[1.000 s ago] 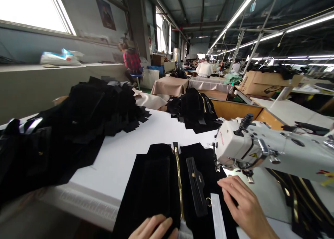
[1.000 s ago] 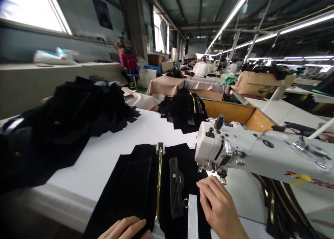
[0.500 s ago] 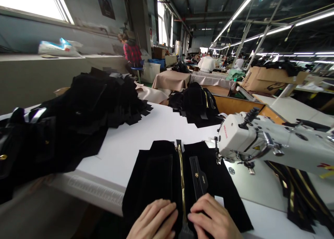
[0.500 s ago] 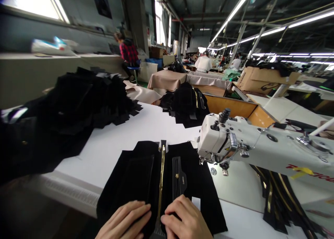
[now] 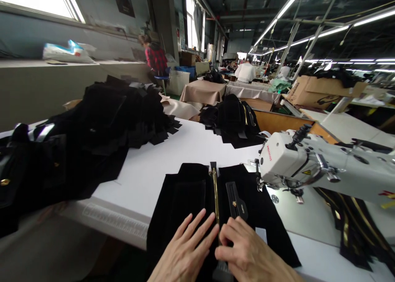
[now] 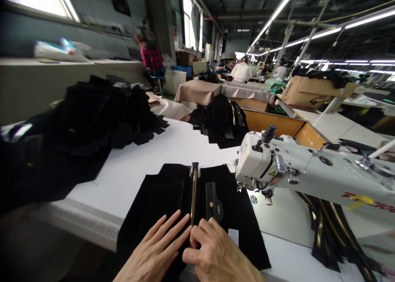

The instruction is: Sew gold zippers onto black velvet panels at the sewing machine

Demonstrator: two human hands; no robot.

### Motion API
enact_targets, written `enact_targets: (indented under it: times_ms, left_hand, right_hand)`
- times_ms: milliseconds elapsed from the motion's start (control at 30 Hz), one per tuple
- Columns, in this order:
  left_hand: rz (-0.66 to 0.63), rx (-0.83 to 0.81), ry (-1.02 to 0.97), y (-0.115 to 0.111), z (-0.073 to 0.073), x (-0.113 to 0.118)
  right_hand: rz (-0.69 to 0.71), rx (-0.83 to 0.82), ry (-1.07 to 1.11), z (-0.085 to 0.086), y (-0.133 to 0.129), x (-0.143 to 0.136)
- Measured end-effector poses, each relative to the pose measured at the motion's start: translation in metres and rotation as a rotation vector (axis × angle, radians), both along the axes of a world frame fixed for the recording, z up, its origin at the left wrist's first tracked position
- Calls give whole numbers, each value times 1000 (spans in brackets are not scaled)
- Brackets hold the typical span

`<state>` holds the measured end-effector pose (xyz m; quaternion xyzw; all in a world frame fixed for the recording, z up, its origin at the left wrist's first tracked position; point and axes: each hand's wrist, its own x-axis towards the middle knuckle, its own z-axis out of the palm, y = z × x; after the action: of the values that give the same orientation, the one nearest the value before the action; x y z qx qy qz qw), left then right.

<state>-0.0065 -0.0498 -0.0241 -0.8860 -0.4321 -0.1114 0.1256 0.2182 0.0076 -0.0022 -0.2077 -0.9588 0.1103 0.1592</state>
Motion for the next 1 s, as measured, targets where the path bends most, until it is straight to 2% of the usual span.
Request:
enact_targets:
  times_ms: [100, 200, 300, 367, 500, 600, 700, 800, 1000]
  left_hand:
    - [2, 2, -17, 0, -1, 0]
    - [9, 11, -23, 1, -3, 0]
    - [28, 26, -14, 1, -2, 1]
    - [36, 35, -26, 1, -1, 2]
    - [46, 25, -109, 2, 1, 4]
    - [41, 15, -216, 4, -1, 4]
    - [40, -5, -262, 4, -4, 4]
    - [39, 17, -252, 1, -3, 2]
    - [122, -62, -305, -5, 10, -12]
  right_hand:
    - [18, -5, -2, 0, 1, -3]
    - [-3, -64, 121, 1, -1, -1]
    - [-94, -180, 256, 3, -4, 15]
    - [-261, -144, 299, 1, -5, 33]
    - [-696, 187, 260, -19, -3, 71]
    - [-868, 307, 170, -37, -2, 86]
    - [-890, 313, 143, -45, -5, 84]
    - [-844, 253, 224, -47, -10, 75]
    - [-641, -77, 381, -36, -19, 53]
